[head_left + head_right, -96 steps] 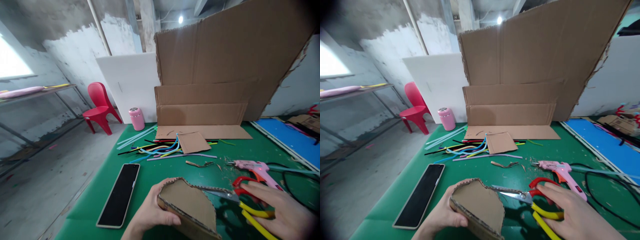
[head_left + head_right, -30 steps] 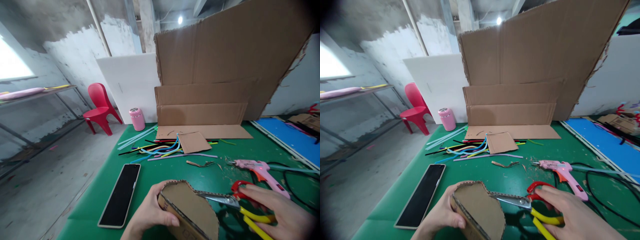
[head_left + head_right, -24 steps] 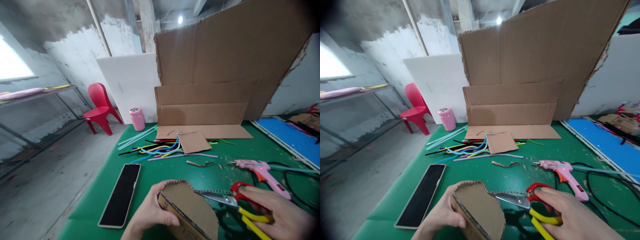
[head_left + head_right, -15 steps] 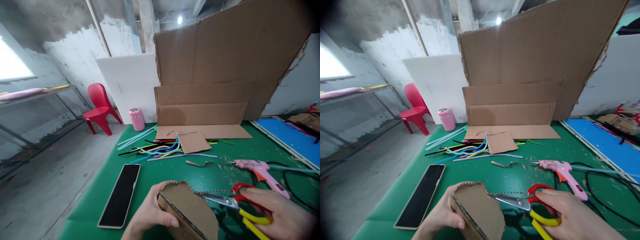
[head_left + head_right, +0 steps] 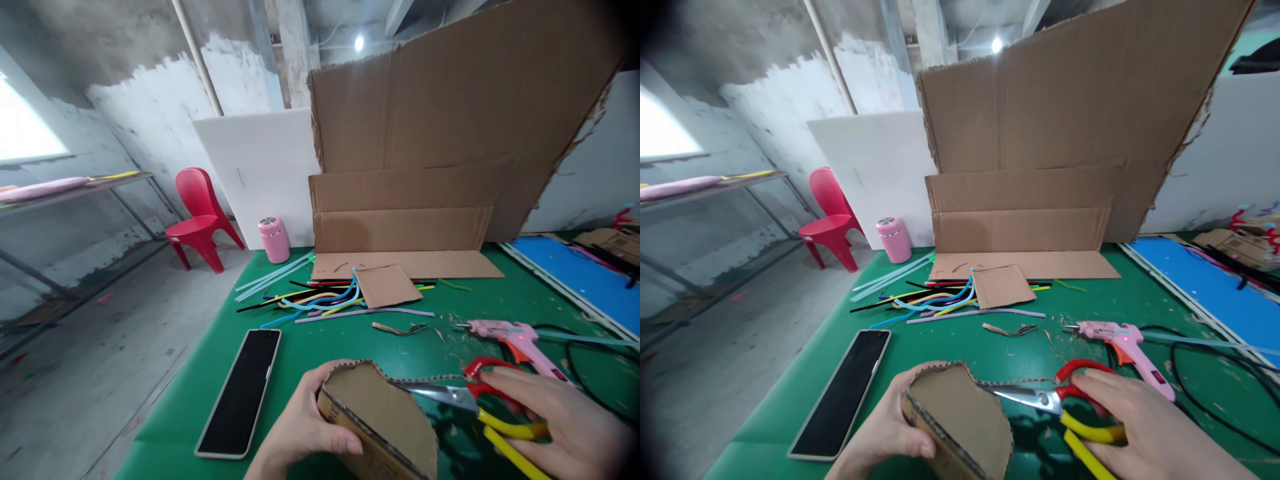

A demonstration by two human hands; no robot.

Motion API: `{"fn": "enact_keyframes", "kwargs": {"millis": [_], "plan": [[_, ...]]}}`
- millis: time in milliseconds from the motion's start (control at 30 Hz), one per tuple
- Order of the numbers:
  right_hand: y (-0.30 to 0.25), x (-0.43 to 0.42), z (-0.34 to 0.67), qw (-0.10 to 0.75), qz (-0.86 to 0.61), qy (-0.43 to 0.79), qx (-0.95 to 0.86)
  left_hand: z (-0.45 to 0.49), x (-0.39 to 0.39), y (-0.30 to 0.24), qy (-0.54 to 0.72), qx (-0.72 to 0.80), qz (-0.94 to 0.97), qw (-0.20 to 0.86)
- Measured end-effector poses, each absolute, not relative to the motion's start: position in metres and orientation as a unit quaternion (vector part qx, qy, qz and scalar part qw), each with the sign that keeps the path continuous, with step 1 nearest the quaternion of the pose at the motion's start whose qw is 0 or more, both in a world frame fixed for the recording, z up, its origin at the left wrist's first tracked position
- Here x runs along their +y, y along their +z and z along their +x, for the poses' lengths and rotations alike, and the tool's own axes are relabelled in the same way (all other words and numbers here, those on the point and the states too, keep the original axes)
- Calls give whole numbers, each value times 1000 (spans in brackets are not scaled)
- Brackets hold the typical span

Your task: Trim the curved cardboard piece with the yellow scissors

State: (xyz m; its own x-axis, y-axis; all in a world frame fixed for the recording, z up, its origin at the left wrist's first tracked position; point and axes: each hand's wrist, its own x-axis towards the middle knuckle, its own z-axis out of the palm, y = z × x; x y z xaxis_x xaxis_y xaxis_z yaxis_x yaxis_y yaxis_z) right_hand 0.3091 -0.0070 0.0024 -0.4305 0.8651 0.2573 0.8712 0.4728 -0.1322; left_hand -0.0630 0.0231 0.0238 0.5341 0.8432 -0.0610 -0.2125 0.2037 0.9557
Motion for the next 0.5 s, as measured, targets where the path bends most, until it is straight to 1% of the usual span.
{"fn": "enact_keyframes", "kwargs": {"millis": [67,200,400,433,500], "plan": [[-1,-8,315,88,-509,-32,-855,-63,22,23,384,318,513,699],[-1,-9,319,62,-517,-40,-853,-62,20,25,393,351,539,657],[-2,-7,314,72,-526,-13,-847,-57,16,29,383,390,539,641],[-3,-6,313,82,-525,-5,-847,-56,15,29,381,393,540,639],[-6,-5,314,133,-530,16,-837,-56,14,28,379,392,541,640]]}}
